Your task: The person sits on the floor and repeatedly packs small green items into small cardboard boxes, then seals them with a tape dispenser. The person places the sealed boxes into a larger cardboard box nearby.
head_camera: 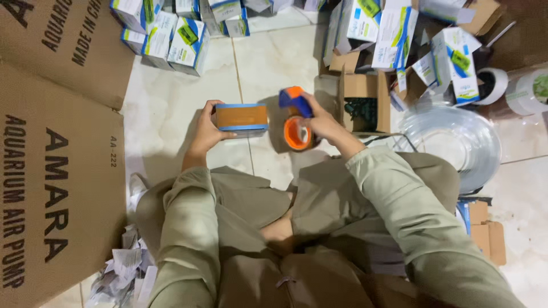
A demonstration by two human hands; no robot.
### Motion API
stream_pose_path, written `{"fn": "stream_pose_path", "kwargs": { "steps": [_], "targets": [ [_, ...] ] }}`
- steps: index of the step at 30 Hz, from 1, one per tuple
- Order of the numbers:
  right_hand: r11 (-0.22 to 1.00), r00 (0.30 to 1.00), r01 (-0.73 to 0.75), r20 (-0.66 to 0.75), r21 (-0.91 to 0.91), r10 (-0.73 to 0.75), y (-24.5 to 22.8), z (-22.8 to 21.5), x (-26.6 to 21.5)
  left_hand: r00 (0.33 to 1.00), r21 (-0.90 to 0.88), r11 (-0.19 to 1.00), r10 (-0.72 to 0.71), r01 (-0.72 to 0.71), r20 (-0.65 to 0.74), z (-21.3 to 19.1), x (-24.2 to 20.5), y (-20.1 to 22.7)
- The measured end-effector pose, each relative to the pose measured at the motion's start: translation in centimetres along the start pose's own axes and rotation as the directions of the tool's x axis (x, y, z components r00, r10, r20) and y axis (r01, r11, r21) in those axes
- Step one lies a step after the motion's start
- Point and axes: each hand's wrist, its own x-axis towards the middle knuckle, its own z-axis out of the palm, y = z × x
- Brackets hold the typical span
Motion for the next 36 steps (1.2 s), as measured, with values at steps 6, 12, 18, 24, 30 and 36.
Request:
{"fn": "stream_pose_path", "kwargs": {
  "steps": [6, 12, 18, 24, 30, 36],
  "targets": [
    [0.982, 0.978, 0.03, -0.197, -0.188, -0.067, 1.6, 0.7, 2.7, 0.941, 0.054, 0.978, 0.207, -0.2, -0.268, 1.9, -0.9, 3.6],
    [0.32, 0.373, 0.717, -0.047, -0.62, -0.927, -2.4, 6.8, -0.9, 0.803, 0.155, 0.927, 0.373, -0.341, -0.465, 5.5, -3.2, 4.1],
    [0.629, 0.648, 0.557, -0.191, -0.541, -0.738, -2.1, 5.6, -3.1, 0.76, -0.025, 0.918, 0.313, -0.397, -0.57, 7.6, -7.2, 7.9],
    [0.471, 0.466, 0.57, -0.207, -0.674, -0.86, -2.4, 8.0, -6.5, 0.652, 0.042, 0.897, 0.351, -0.44, -0.672, 8.6, -11.3, 8.7],
    [0.471, 0.509, 0.646, -0.121, -0.601, -0.852, -1.3, 11.4, -12.5, 0.592, 0.074, 0.902, 0.34, -0.426, -0.731, 8.7, -17.2, 7.7],
    [0.756, 0.683, 0.579, -0.325, -0.305, -0.654, -2.5, 7.2, -17.9, 0.602, -0.083, 0.85, 0.296, -0.52, -0.742, 9.7, -23.3, 9.8]
  ]
}}
